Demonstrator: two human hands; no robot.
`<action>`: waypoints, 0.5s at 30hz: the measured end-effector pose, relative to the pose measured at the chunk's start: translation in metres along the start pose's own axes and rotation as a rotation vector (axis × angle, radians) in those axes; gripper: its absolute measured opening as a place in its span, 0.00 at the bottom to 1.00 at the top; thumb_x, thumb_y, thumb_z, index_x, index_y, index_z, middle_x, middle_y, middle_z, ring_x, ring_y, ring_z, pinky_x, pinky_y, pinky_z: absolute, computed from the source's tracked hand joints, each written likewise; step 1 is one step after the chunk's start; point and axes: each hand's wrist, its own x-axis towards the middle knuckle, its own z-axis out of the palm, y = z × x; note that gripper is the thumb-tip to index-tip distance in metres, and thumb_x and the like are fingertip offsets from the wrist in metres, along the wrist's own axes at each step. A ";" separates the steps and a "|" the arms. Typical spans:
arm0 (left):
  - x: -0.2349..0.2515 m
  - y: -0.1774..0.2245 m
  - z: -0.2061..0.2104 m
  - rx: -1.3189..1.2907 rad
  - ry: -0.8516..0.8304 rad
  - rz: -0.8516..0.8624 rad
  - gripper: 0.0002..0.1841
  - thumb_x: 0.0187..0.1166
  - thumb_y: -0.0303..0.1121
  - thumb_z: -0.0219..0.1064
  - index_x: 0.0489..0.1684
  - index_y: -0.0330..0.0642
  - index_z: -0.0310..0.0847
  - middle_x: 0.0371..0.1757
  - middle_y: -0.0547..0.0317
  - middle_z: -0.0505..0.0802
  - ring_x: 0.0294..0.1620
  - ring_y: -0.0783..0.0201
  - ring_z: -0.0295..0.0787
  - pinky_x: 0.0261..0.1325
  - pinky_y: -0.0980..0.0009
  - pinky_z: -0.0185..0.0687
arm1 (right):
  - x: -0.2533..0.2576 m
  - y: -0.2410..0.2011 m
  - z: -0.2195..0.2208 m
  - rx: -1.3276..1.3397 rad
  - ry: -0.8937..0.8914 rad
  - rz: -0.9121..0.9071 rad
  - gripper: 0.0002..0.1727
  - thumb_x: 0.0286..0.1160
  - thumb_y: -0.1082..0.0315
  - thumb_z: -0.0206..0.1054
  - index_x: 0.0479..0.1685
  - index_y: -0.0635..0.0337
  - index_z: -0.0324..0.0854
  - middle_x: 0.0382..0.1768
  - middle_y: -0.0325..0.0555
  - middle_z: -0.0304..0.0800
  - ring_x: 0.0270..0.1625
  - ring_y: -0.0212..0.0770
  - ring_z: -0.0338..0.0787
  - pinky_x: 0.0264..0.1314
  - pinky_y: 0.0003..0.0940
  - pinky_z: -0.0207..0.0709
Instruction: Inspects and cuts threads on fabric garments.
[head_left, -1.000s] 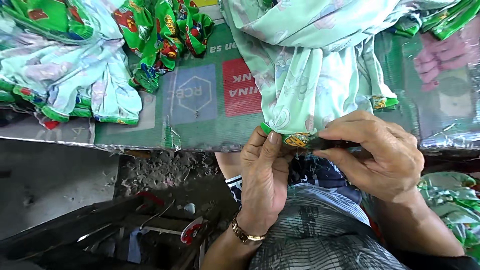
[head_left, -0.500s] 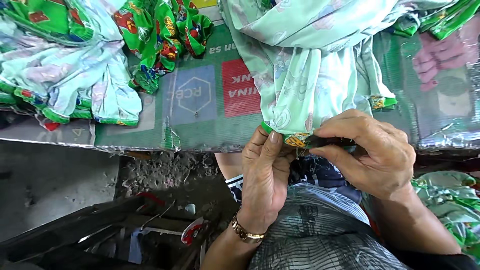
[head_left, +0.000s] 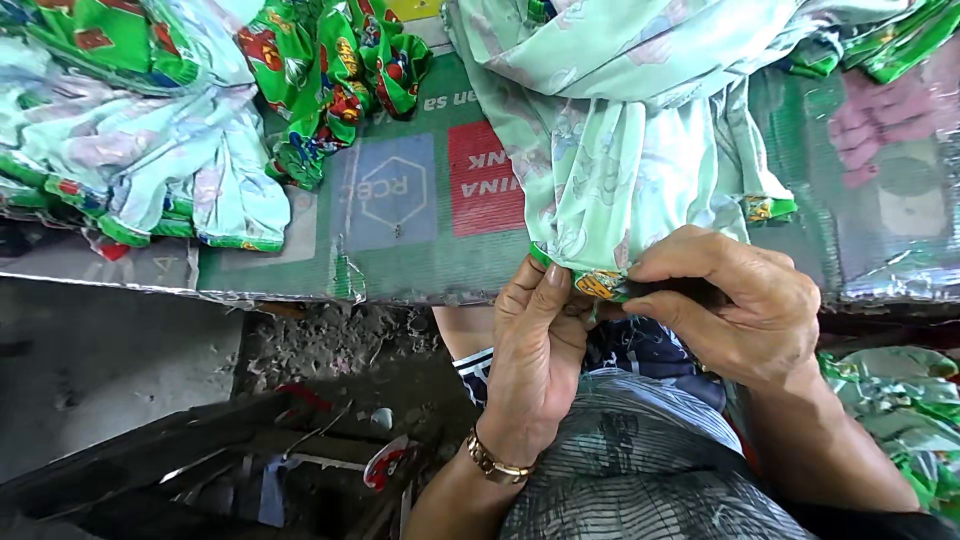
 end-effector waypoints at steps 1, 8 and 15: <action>0.000 0.000 0.000 -0.008 -0.002 -0.004 0.10 0.85 0.33 0.65 0.55 0.43 0.88 0.48 0.50 0.95 0.47 0.59 0.96 0.54 0.60 0.93 | 0.000 0.000 0.000 0.012 0.001 -0.002 0.07 0.74 0.71 0.73 0.46 0.63 0.86 0.43 0.37 0.89 0.47 0.24 0.89 0.50 0.17 0.85; -0.003 0.000 0.000 -0.026 0.012 -0.027 0.11 0.85 0.34 0.65 0.57 0.41 0.88 0.50 0.46 0.94 0.49 0.55 0.96 0.56 0.56 0.93 | -0.001 0.001 0.003 -0.019 -0.027 0.030 0.11 0.71 0.71 0.73 0.48 0.60 0.80 0.38 0.37 0.81 0.36 0.20 0.81 0.36 0.12 0.79; -0.017 0.000 -0.013 1.330 -0.137 0.824 0.06 0.79 0.30 0.72 0.47 0.47 0.82 0.47 0.69 0.90 0.51 0.78 0.88 0.55 0.80 0.87 | 0.006 -0.001 -0.009 0.058 -0.045 0.070 0.03 0.75 0.72 0.67 0.42 0.59 0.82 0.47 0.37 0.79 0.47 0.22 0.83 0.46 0.12 0.82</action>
